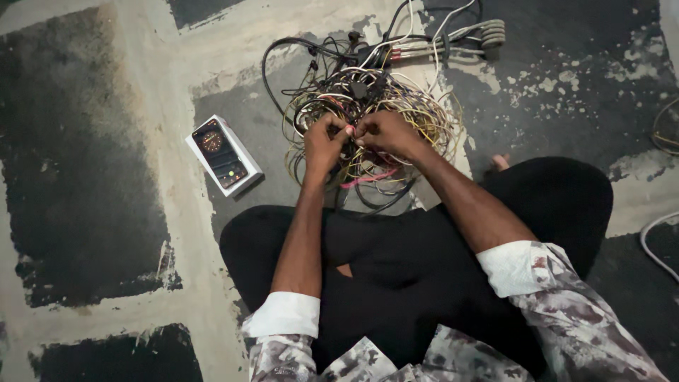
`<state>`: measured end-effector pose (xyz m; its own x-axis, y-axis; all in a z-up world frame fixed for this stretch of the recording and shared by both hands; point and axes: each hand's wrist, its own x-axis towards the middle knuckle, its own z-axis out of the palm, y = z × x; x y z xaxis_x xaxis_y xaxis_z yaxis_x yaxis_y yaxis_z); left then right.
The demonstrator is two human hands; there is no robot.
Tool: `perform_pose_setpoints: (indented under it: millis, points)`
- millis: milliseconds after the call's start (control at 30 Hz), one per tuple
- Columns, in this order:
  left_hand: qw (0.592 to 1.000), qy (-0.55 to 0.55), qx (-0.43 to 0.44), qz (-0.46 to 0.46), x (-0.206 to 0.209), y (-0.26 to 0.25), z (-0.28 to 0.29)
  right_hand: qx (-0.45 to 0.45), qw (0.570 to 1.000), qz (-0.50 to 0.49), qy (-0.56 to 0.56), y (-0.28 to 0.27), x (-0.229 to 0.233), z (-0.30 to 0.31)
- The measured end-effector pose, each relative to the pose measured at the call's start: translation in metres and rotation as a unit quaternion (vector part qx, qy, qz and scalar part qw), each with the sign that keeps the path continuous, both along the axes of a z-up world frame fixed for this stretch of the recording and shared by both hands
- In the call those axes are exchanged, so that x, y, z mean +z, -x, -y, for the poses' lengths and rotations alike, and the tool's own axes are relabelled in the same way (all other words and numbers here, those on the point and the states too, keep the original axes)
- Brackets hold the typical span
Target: The person sits on the floor and untangles a large pile of mixed electrical wires and cables. They separate individual wires by hand, pulling them from the tangle and laying them aside on the floor.
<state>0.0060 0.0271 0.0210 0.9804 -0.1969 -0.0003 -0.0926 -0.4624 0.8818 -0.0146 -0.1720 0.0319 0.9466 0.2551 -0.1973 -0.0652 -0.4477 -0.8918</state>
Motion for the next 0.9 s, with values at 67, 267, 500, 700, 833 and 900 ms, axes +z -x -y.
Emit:
perform_pose_setpoints:
  millis: [67,267,500,700,833,900]
  points:
    - [0.999,0.034,-0.010,-0.026,-0.002,-0.002,0.000,-0.007,1.000,-0.002,-0.007,0.000,-0.005,-0.001]
    - [0.999,-0.035,0.029,0.020,-0.001,0.003,0.001,0.017,1.000,0.025,-0.008,-0.012,-0.024,0.001]
    - [0.994,-0.024,-0.096,-0.051,0.004,0.008,0.002,-0.078,0.962,-0.166,-0.204,-0.016,-0.023,0.005]
    - [0.983,-0.072,-0.120,-0.121,0.001,0.008,0.009,-0.100,0.951,-0.164,-0.242,-0.015,-0.014,0.005]
    - [0.984,0.036,-0.077,-0.158,0.003,0.002,0.004,-0.120,0.952,-0.132,-0.248,-0.018,-0.009,0.002]
    - [0.980,0.101,-0.071,-0.159,0.005,-0.005,0.002,-0.099,0.957,-0.179,-0.205,-0.018,-0.001,0.004]
